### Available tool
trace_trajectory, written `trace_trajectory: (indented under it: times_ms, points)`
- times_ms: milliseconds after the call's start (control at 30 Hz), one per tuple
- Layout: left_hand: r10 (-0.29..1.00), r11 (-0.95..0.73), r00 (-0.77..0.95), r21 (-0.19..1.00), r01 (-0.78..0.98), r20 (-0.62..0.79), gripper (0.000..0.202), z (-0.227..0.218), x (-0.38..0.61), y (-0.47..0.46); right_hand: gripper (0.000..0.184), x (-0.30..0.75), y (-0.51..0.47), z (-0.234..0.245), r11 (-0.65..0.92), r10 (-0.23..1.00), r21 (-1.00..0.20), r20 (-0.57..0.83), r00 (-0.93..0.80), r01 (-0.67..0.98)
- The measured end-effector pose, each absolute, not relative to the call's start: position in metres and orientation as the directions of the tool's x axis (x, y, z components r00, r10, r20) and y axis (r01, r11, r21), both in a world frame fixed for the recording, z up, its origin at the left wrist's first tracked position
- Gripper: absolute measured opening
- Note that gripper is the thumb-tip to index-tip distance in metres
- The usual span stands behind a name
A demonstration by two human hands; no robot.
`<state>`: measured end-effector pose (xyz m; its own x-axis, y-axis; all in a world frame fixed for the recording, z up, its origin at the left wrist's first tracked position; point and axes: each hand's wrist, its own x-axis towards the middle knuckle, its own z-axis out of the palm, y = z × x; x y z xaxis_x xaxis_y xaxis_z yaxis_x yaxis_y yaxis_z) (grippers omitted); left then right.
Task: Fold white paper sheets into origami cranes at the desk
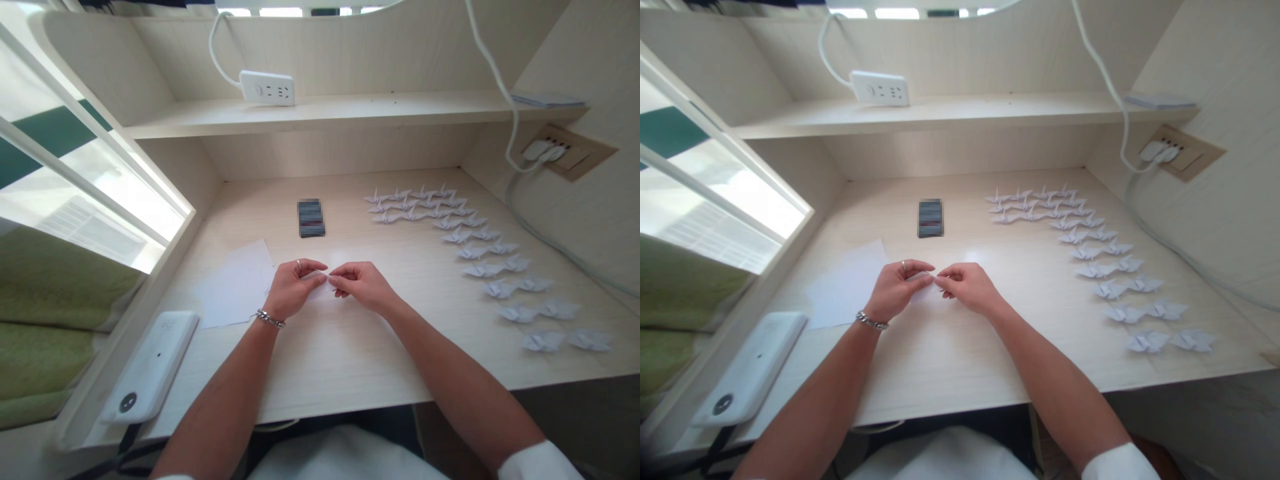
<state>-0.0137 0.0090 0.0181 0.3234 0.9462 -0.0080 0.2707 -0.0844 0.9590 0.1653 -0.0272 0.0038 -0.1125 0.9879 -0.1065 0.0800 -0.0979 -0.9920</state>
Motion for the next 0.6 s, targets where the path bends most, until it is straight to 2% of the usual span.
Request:
trace_trajectory:
  times_ms: [100,433,600]
  points:
    - [0.941,-0.075,0.338,0.960,0.270,-0.022,0.024,0.0185,-0.0126,0.0081,0.029,0.1645,-0.0271,0.0032,-0.075,0.990,-0.989,-0.088,-0.106,0.124]
    - [0.925,0.016,0.375,0.995,0.102,-0.053,0.030,0.0196,-0.0189,0.0106,0.029,0.1682,-0.0251,0.0038,-0.130,0.986,-0.990,-0.134,-0.094,0.049]
    - [0.929,-0.008,0.370,0.997,0.082,-0.023,0.032,0.0181,-0.0173,0.0110,0.028,0.1678,-0.0251,0.0026,-0.135,0.984,-0.989,-0.140,-0.105,0.059]
